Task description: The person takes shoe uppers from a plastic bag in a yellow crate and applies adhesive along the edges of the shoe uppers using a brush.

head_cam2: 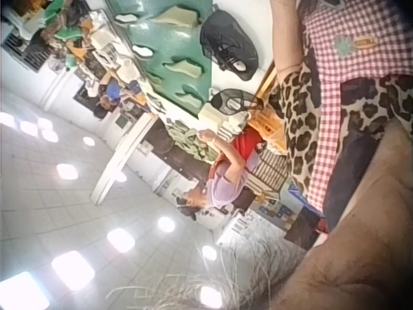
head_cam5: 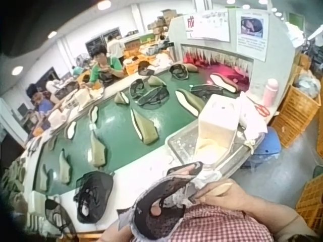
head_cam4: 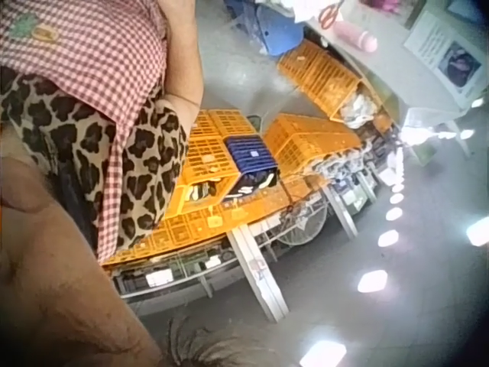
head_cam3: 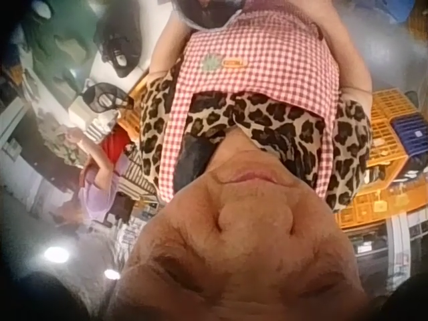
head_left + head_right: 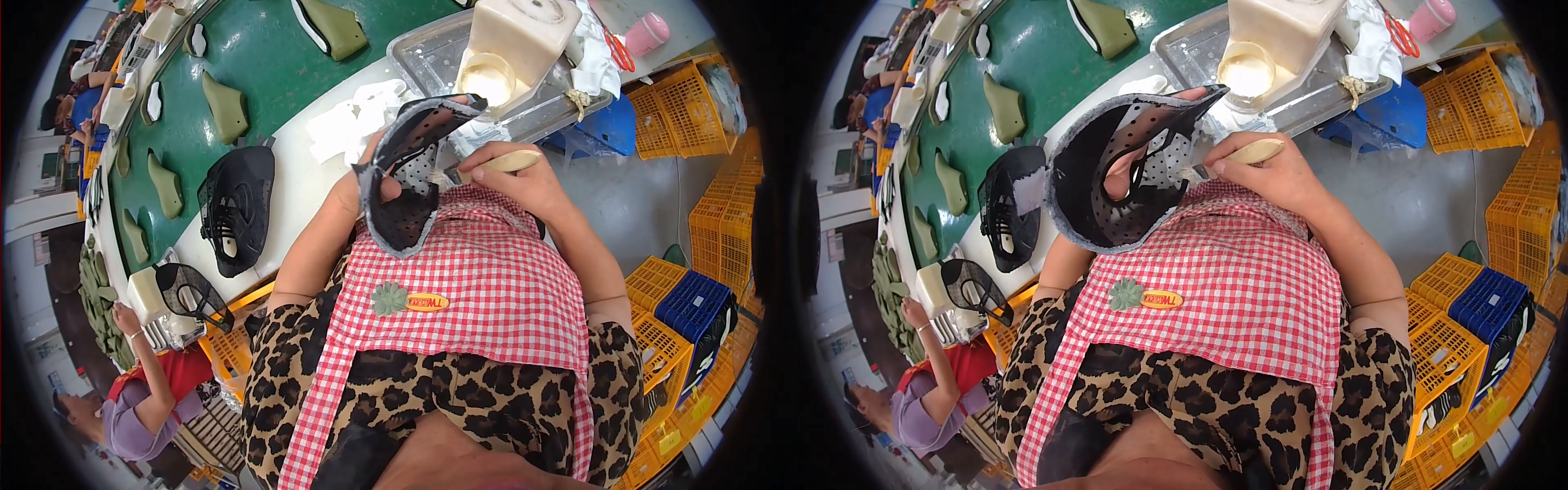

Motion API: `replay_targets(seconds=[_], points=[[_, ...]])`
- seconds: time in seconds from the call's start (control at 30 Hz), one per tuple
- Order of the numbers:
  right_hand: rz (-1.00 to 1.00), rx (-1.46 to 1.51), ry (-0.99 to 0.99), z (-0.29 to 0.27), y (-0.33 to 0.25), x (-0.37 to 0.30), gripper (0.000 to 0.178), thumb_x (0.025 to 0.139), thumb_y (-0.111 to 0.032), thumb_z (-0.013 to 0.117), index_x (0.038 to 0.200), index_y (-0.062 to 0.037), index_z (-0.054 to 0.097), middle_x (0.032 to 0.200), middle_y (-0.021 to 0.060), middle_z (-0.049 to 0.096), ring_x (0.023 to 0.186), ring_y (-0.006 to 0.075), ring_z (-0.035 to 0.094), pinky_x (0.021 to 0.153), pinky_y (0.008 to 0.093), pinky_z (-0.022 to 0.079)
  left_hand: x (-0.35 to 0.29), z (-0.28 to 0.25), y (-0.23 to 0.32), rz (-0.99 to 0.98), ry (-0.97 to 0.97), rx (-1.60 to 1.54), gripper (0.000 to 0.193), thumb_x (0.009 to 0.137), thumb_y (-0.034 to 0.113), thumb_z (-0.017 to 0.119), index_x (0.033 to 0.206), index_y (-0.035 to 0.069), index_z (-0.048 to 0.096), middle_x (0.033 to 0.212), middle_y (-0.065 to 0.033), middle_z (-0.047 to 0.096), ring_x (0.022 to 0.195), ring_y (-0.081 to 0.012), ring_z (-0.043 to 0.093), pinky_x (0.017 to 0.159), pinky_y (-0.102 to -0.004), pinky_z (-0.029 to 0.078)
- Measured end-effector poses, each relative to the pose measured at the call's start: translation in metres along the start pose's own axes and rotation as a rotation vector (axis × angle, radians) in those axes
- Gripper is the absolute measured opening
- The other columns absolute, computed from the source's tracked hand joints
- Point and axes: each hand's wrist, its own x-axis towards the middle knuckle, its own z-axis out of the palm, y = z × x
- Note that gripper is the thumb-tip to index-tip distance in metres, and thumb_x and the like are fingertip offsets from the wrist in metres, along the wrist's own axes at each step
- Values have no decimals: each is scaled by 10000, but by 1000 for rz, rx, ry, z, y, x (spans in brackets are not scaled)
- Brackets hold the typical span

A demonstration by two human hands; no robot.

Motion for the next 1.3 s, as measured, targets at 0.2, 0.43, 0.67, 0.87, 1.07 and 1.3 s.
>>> replay_targets(seconds=[0.2, 0.43, 0.67, 0.87, 1.07, 1.3], points=[[5, 77, -86, 4, -11, -11, 141, 859, -78, 682, 970, -4, 730, 900, 60, 719, 820, 108, 647, 742, 254, 510, 0, -13, -8, 155, 77, 363, 853, 819, 609, 629, 1398, 1, 474, 1449, -183, 481, 1323, -316, 490, 1096, -383, 366], [31, 219, -175, 3, -27, -18, 159, 851, -64, 703, 989, 11, 729, 920, 79, 716, 817, 120, 653, 735, 256, 525, 2, -26, -10, 259, 72, 634, 662, 864, 437, 573, 1405, 65, 493, 1462, -195, 471, 1284, -378, 505, 1055, -397, 392], [-50, 320, -219, -1, -29, -16, 166, 862, -55, 696, 1009, 18, 723, 945, 93, 711, 814, 133, 656, 743, 257, 531, -3, -23, -7, 138, 142, 536, 742, 856, 502, 603, 1423, 43, 466, 1486, -185, 446, 1311, -350, 484, 1078, -402, 368], [-8, 129, -54, 3, 7, 3, 188, 899, -82, 663, 1056, 13, 705, 979, 89, 708, 863, 131, 655, 781, 253, 521, -20, -30, -23, 67, 324, 162, 1006, 880, 744, 458, 1517, -5, 245, 1530, -223, 333, 1414, -312, 344, 1175, -439, 237], [-131, 142, 187, -6, 21, 3, 317, 1012, -190, 524, 1225, 34, 600, 1097, 165, 674, 949, 197, 653, 806, 307, 508, -16, -32, 14, 151, 438, -412, 1104, 783, 888, 342, 1558, 122, 162, 1499, -313, 315, 1409, -435, 317, 1156, -521, 270], [-345, 38, 264, -3, 11, 24, 378, 990, -170, 541, 1324, 2, 495, 1265, 163, 600, 1130, 237, 598, 933, 344, 470, -28, -33, -2, -111, 237, -1165, 870, 893, 767, 323, 1544, 198, 231, 1498, -338, 313, 1387, -543, 282, 1068, -748, 214]])
